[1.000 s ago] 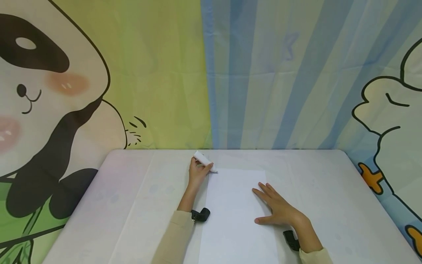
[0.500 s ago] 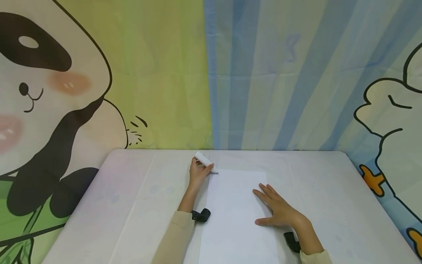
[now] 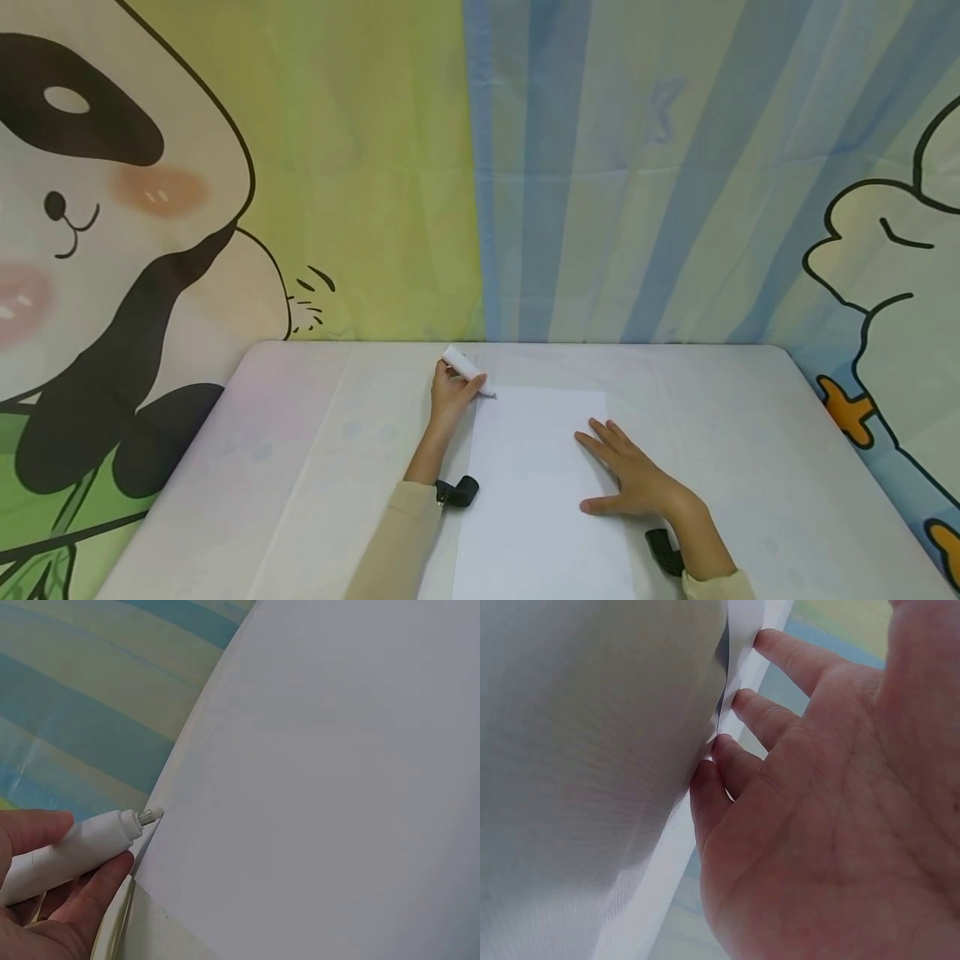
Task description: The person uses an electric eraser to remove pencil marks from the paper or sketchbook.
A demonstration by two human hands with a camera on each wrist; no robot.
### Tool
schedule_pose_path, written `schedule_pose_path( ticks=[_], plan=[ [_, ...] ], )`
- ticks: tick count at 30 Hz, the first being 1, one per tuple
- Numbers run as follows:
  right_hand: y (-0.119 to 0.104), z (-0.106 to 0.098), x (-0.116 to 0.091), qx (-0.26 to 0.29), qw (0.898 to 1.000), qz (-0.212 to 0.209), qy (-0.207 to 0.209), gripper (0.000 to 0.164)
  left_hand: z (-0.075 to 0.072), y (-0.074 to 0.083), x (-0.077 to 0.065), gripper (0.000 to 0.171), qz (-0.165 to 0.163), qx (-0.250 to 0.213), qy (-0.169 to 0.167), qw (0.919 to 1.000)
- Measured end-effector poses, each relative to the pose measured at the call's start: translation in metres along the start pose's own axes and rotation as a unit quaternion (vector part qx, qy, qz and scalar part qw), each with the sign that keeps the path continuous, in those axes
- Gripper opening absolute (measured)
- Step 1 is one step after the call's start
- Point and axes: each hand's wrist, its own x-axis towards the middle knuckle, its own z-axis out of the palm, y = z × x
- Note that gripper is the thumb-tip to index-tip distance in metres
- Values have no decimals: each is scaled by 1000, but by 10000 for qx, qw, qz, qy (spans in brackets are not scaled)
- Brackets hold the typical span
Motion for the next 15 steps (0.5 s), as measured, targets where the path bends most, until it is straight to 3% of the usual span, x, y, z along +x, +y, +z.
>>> schedule_pose_path(
  ticks=[7,15],
  plan=[
    [0,0,0,-4,10000,-20,8,99,1,-36,21,61,42,55,126,9999],
    [-2,-1,-1,27,10000,-44,10,98,1,-35,20,60,-46,18,99,9999]
  ],
)
